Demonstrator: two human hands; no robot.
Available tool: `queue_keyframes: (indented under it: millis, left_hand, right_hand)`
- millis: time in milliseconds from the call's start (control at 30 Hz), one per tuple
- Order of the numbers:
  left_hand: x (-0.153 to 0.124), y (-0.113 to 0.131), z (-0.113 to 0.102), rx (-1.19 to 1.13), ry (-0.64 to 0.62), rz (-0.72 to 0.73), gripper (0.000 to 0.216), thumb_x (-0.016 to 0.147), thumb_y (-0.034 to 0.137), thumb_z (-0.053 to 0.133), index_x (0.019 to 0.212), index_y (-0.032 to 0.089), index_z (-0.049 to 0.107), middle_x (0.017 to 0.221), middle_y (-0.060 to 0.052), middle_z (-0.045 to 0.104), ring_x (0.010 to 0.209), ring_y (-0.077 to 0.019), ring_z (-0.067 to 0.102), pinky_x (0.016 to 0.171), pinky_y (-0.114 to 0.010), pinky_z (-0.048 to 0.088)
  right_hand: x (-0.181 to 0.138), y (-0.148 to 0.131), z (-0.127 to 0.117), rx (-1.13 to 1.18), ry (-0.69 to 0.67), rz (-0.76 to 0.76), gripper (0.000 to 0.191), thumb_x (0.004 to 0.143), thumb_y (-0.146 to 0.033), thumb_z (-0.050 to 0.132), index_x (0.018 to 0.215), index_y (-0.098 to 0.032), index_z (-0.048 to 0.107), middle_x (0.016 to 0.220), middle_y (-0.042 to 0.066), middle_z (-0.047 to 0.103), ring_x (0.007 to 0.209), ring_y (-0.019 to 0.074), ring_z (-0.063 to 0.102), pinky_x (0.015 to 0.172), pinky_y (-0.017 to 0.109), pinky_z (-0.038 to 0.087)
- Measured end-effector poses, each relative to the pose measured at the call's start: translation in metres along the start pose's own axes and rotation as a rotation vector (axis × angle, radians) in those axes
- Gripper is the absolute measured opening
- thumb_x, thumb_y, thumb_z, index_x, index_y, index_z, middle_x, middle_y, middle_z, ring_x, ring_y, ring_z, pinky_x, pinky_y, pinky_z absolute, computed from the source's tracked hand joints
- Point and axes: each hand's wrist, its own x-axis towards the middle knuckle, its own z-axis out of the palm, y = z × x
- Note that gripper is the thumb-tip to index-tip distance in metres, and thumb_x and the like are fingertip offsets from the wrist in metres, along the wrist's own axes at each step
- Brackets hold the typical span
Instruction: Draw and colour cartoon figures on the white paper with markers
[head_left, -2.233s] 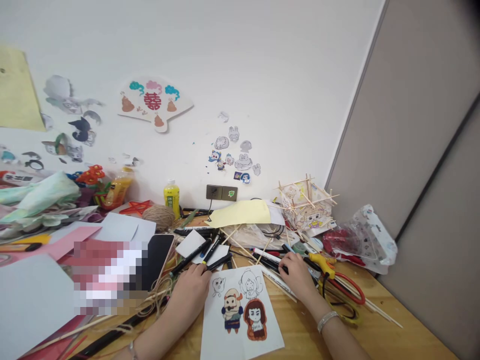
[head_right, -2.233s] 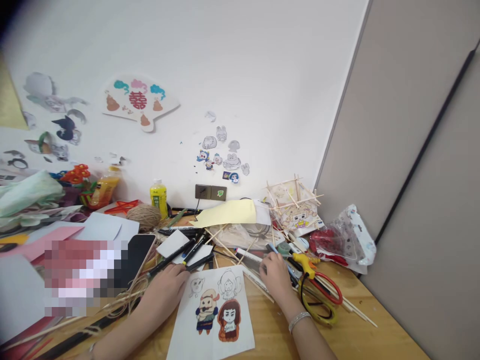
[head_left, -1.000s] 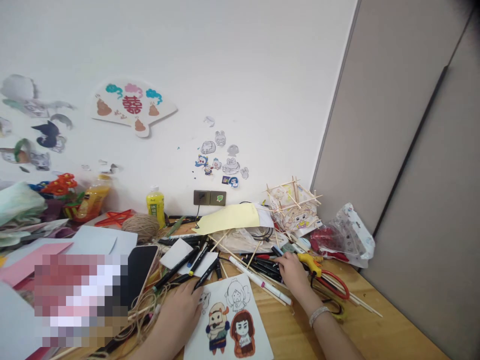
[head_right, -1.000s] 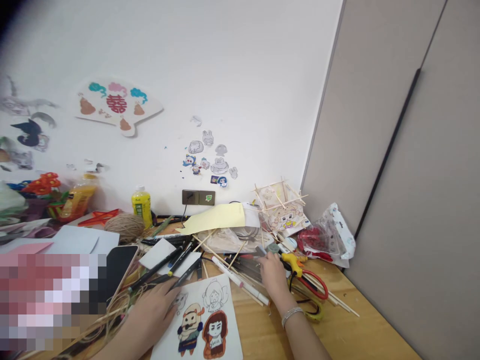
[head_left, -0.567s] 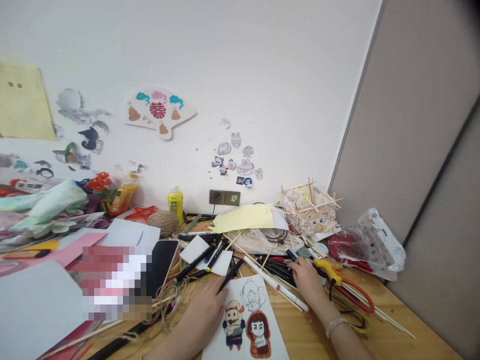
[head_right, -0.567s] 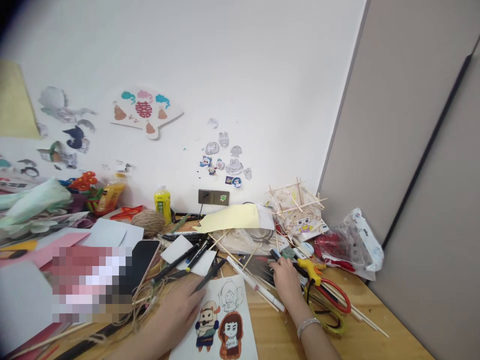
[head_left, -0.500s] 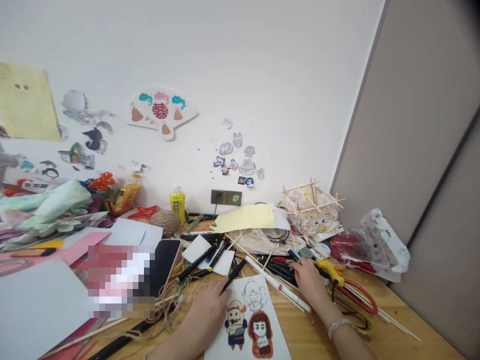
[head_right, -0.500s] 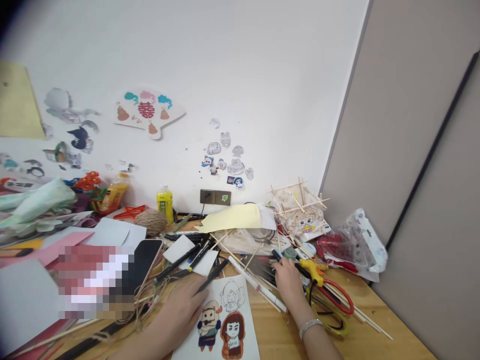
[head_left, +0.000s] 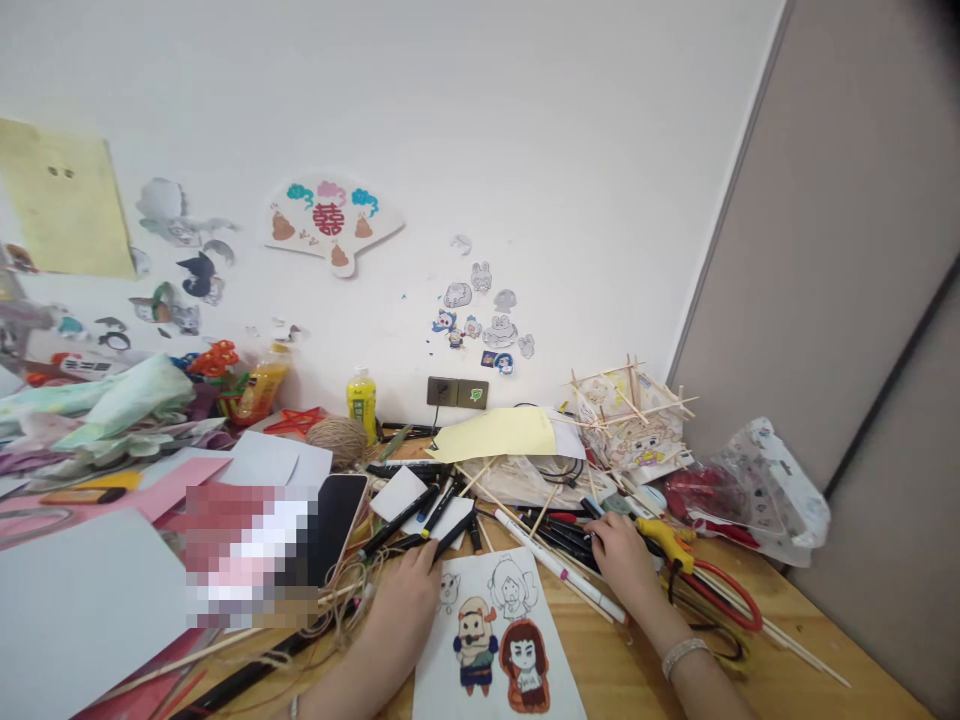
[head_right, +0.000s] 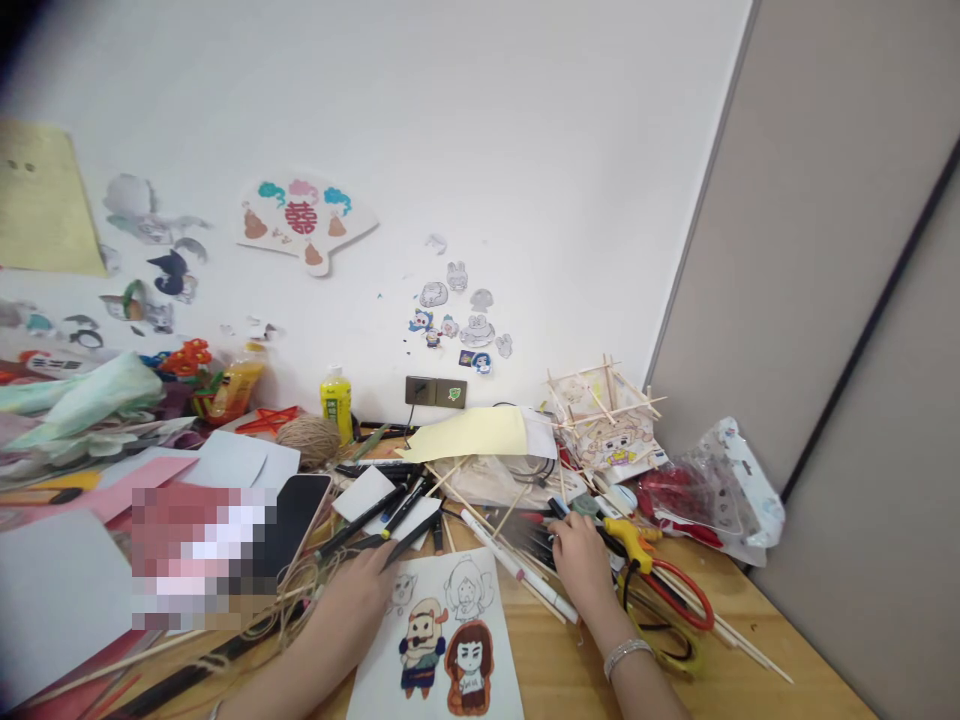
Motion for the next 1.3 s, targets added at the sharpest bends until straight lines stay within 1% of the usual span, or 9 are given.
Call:
queue_keyframes:
  millis: [100, 300, 467, 700, 833, 1000, 1067, 1200, 1300]
  left_hand:
    - [0.001, -0.002, -0.002, 0.045, -0.006, -0.010, 0.043, 0.079, -0.005, 0.035, 0.108, 0.004, 0.065, 0.131, -0.024, 0.052, 0.109, -0.0335, 0.056, 0.088, -0.047, 0.047]
    - [0.003, -0.005, 0.001, 0.090, -0.017, -0.007, 0.038, 0.085, 0.005, 0.039, 0.112, 0.008, 0.065, 0.132, -0.023, 0.051, 0.115, -0.0344, 0.053, 0.092, -0.048, 0.045]
    - [0.002, -0.002, -0.002, 0.060, -0.044, -0.037, 0.033, 0.087, 0.015, 0.045, 0.113, 0.012, 0.065, 0.136, -0.021, 0.048, 0.118, -0.0348, 0.051, 0.094, -0.049, 0.043]
    - [0.005, -0.004, 0.002, 0.017, -0.030, -0.031, 0.030, 0.086, 0.019, 0.049, 0.110, 0.015, 0.067, 0.135, -0.020, 0.049, 0.117, -0.0344, 0.052, 0.095, -0.048, 0.044]
    - [0.006, -0.004, 0.004, 0.021, -0.046, -0.025, 0.030, 0.086, 0.017, 0.048, 0.110, 0.013, 0.067, 0.135, -0.020, 0.049, 0.118, -0.0338, 0.052, 0.096, -0.047, 0.043]
    - [0.007, -0.005, 0.004, 0.019, -0.045, -0.005, 0.031, 0.085, 0.014, 0.049, 0.111, 0.013, 0.066, 0.134, -0.020, 0.050, 0.118, -0.0333, 0.052, 0.096, -0.047, 0.043]
    - [0.008, -0.007, 0.007, 0.010, -0.021, 0.005, 0.031, 0.084, 0.014, 0.050, 0.110, 0.014, 0.066, 0.134, -0.019, 0.051, 0.118, -0.0328, 0.052, 0.096, -0.046, 0.044]
    - [0.009, -0.010, 0.011, 0.000, 0.072, 0.056, 0.027, 0.082, 0.011, 0.050, 0.101, 0.015, 0.069, 0.131, -0.016, 0.054, 0.121, -0.0317, 0.049, 0.100, -0.045, 0.040]
    - [0.008, -0.007, 0.008, -0.038, 0.094, 0.121, 0.027, 0.085, 0.011, 0.047, 0.099, 0.016, 0.069, 0.121, -0.014, 0.061, 0.114, -0.0296, 0.053, 0.097, -0.043, 0.042]
  right_hand:
    - [0.002, 0.003, -0.007, 0.003, 0.033, 0.044, 0.029, 0.084, -0.007, 0.048, 0.094, -0.018, 0.074, 0.093, 0.010, 0.065, 0.094, 0.0256, 0.055, 0.085, 0.032, 0.039]
    - [0.008, 0.027, -0.019, -0.020, 0.109, 0.202, 0.029, 0.084, -0.007, 0.047, 0.093, -0.016, 0.073, 0.097, 0.011, 0.067, 0.095, 0.0252, 0.055, 0.085, 0.031, 0.038]
    - [0.010, 0.051, -0.022, -0.033, 0.133, 0.310, 0.030, 0.083, -0.007, 0.046, 0.093, -0.015, 0.073, 0.094, 0.010, 0.071, 0.092, 0.0244, 0.059, 0.083, 0.030, 0.039]
    - [0.006, 0.077, -0.035, -0.025, 0.164, 0.414, 0.032, 0.082, -0.006, 0.046, 0.093, -0.016, 0.073, 0.095, 0.010, 0.074, 0.089, 0.0244, 0.062, 0.078, 0.029, 0.040]
    - [0.004, 0.080, -0.037, -0.010, 0.149, 0.443, 0.031, 0.084, -0.008, 0.045, 0.091, -0.015, 0.074, 0.091, 0.010, 0.074, 0.086, 0.0246, 0.063, 0.074, 0.029, 0.040]
    - [0.005, 0.075, -0.034, 0.002, 0.138, 0.434, 0.030, 0.084, -0.008, 0.045, 0.090, -0.016, 0.074, 0.091, 0.009, 0.074, 0.087, 0.0237, 0.063, 0.073, 0.028, 0.040]
    - [0.005, 0.074, -0.034, 0.006, 0.140, 0.426, 0.030, 0.083, -0.007, 0.046, 0.090, -0.017, 0.074, 0.092, 0.009, 0.074, 0.086, 0.0233, 0.063, 0.074, 0.028, 0.040]
    - [0.006, 0.075, -0.033, 0.008, 0.146, 0.419, 0.030, 0.084, -0.009, 0.045, 0.090, -0.016, 0.074, 0.093, 0.010, 0.074, 0.086, 0.0232, 0.063, 0.074, 0.028, 0.041]
    - [0.006, 0.074, -0.029, 0.011, 0.139, 0.409, 0.031, 0.084, -0.008, 0.045, 0.091, -0.016, 0.073, 0.093, 0.010, 0.074, 0.087, 0.0216, 0.063, 0.076, 0.027, 0.041]
